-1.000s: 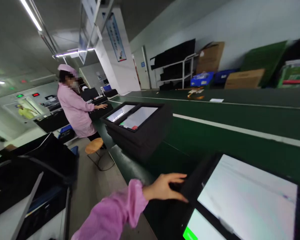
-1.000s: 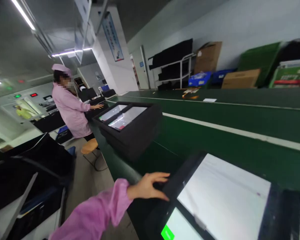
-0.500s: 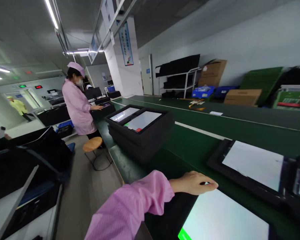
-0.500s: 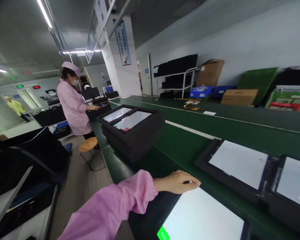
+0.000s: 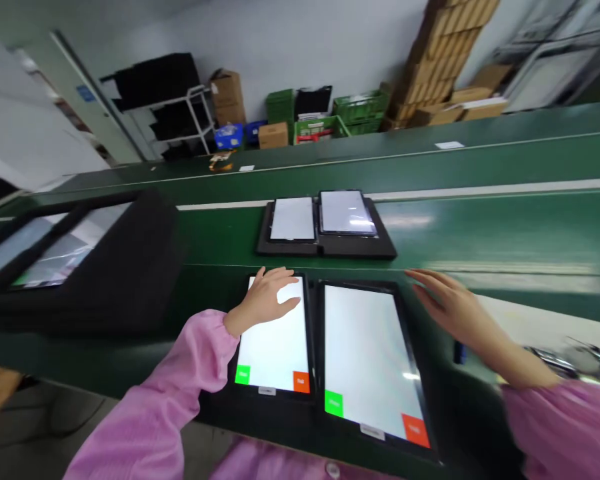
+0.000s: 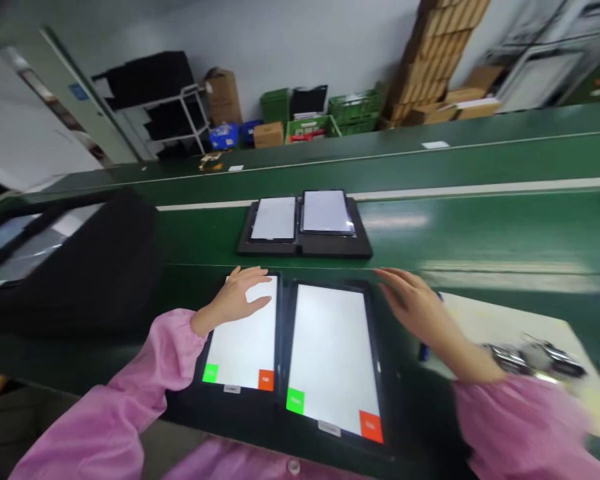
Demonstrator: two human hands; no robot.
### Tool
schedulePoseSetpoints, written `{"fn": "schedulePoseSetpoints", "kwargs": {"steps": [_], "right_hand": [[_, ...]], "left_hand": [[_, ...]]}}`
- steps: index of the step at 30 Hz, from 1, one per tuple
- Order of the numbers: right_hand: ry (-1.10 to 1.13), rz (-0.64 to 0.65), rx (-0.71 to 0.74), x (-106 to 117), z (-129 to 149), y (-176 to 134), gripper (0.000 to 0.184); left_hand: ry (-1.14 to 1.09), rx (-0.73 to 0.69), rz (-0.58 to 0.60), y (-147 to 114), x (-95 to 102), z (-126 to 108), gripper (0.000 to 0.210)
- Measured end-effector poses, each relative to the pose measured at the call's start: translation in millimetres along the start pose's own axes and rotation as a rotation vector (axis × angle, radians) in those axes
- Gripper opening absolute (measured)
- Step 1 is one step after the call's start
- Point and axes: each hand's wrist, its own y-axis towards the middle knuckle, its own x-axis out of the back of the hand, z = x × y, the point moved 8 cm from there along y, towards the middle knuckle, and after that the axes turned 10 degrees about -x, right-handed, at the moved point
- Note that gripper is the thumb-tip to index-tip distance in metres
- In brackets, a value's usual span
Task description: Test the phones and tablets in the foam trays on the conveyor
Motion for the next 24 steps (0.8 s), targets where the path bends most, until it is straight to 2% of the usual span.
{"fn": "schedulePoseSetpoints", "kwargs": {"steps": [3, 6, 12, 18, 21, 24], "right_hand": [[-0.042, 0.002, 0.019, -30, 2, 4, 0.037], [-0.039, -0.012, 0.032, -47, 4, -2, 0.035], [0.038, -0.043, 0.028, -46, 4, -23, 0.032], [0.117, -0.093, 0.033, -50, 14, -12, 0.017], [0.134, -0.077, 0.098, -44, 39, -32, 0.015], [0.177, 0.106, 0.283, -31, 90, -85, 0.012]], "left_hand": [[0.112, 0.039, 0.016, 21, -18.1, -13, 0.048], [0.231, 0.124, -0.003, 35, -24.7, -16, 0.041], [0.335, 0.147, 0.046, 26, -23.4, -19, 0.035], [0.363, 0.076, 0.118, 7, -24.4, -29, 0.044], [0.36, -0.135, 0.054, -19, -27.5, -68, 0.053], [0.364, -0.417, -0.068, -61, -27.6, -128, 0.052]]}}
